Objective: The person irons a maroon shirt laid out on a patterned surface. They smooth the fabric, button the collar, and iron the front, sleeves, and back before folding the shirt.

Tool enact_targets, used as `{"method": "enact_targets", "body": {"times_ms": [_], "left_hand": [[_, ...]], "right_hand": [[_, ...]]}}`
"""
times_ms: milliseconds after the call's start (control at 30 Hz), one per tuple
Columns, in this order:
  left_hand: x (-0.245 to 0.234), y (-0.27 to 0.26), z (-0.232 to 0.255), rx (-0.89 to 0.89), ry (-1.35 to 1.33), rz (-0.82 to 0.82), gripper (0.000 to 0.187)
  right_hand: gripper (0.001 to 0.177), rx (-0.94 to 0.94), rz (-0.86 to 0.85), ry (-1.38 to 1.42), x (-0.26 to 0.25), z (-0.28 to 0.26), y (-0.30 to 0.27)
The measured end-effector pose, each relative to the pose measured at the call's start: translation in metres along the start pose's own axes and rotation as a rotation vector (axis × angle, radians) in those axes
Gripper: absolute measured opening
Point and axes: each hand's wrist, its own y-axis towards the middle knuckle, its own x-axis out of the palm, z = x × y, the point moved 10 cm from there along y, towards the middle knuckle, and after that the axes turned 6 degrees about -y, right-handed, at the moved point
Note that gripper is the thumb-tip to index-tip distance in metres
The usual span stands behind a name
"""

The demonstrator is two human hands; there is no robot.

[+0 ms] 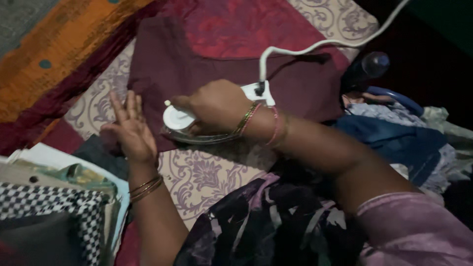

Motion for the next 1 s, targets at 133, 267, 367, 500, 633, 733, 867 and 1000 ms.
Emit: {"method": "enact_targets", "body": {"times_ms": [133, 267, 367, 500, 633, 733, 867, 1000], "left_hand": [[0.017, -0.008, 0.003, -0.027, 0.282, 0.017, 0.107], [0.044, -0.011, 0.009, -0.033, 0.505, -0.026, 0.083], [0.048, -0.010, 0.006, -0.076, 0.822, -0.033, 0.070], [0.060, -0.008, -0.003, -0.002, 1.241, -0.159, 0.072], [0.068, -0.007, -0.009, 0.002, 1.421, -0.205, 0.075], [0.073, -0.009, -0.010, 0.006, 1.455, -0.224, 0.073], [0.080, -0.017, -0.009, 0.062, 1.534, -0.263, 0.061], [0.088, -0.017, -0.003, 0.116, 1.592, -0.260, 0.055]], "right_hand": [[0.066, 0.030, -0.035, 0.001, 0.002, 0.004, -0.006], [0.062, 0.083, -0.039, -0.004, 0.000, 0.020, -0.022], [0.058, 0.113, -0.044, 0.004, 0.000, 0.040, -0.045], [0.070, 0.232, -0.064, -0.060, -0.007, 0.078, -0.090], [0.072, 0.365, -0.112, -0.188, -0.020, 0.122, -0.146], [0.072, 0.373, -0.125, -0.271, -0.020, 0.148, -0.177], [0.076, 0.221, -0.011, -0.278, -0.017, 0.165, -0.210], [0.077, 0.206, 0.033, -0.315, -0.007, 0.183, -0.238]]}}
